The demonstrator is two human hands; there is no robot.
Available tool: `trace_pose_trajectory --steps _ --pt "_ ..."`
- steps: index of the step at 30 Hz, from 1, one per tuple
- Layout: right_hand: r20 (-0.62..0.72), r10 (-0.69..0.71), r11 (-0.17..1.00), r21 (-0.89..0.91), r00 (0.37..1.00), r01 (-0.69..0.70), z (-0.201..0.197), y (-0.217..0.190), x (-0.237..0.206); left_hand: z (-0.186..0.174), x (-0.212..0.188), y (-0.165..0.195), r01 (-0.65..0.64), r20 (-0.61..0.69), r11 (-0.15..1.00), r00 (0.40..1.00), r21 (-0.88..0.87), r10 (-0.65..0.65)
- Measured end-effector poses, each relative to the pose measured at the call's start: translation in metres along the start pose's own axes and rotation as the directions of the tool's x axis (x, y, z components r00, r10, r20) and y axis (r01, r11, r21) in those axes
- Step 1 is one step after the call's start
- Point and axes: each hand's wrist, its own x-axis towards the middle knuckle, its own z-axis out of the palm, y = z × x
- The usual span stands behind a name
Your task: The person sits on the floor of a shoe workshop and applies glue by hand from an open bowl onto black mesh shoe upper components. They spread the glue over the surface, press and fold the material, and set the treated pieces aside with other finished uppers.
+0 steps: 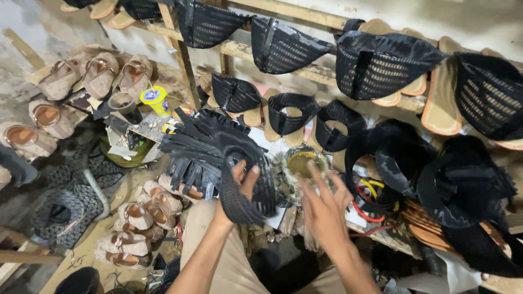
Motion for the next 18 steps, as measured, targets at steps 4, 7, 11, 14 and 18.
trace_pose_trajectory --steps 4,7,11,14,18 --pt "0.212 0.254 0.918 -0.361 0.944 -0.166 0.004 0.009 0.018 -0.007 -0.009 -0.006 -0.007 0.085 0.999 0.996 0.052 0.003" --pt "0.196 0.231 0.962 -0.190 0.953 -0.194 0.005 0.008 0.018 0.000 -0.013 0.005 0.031 0.092 0.999 0.995 -0.022 -0.029" --pt "0.140 0.012 0.966 0.254 0.990 -0.048 0.006 -0.001 0.008 0.011 -0.012 0.027 0.031 0.141 0.982 0.990 -0.186 -0.005" --pt "0.190 -0.056 0.988 0.152 0.980 0.027 0.006 -0.007 0.006 0.014 -0.012 0.036 0.018 0.135 0.992 0.991 -0.125 -0.001" --pt "0.150 -0.087 0.996 0.033 0.985 0.083 0.003 -0.010 0.009 0.017 -0.014 0.034 -0.061 0.160 0.989 0.984 -0.134 0.082"
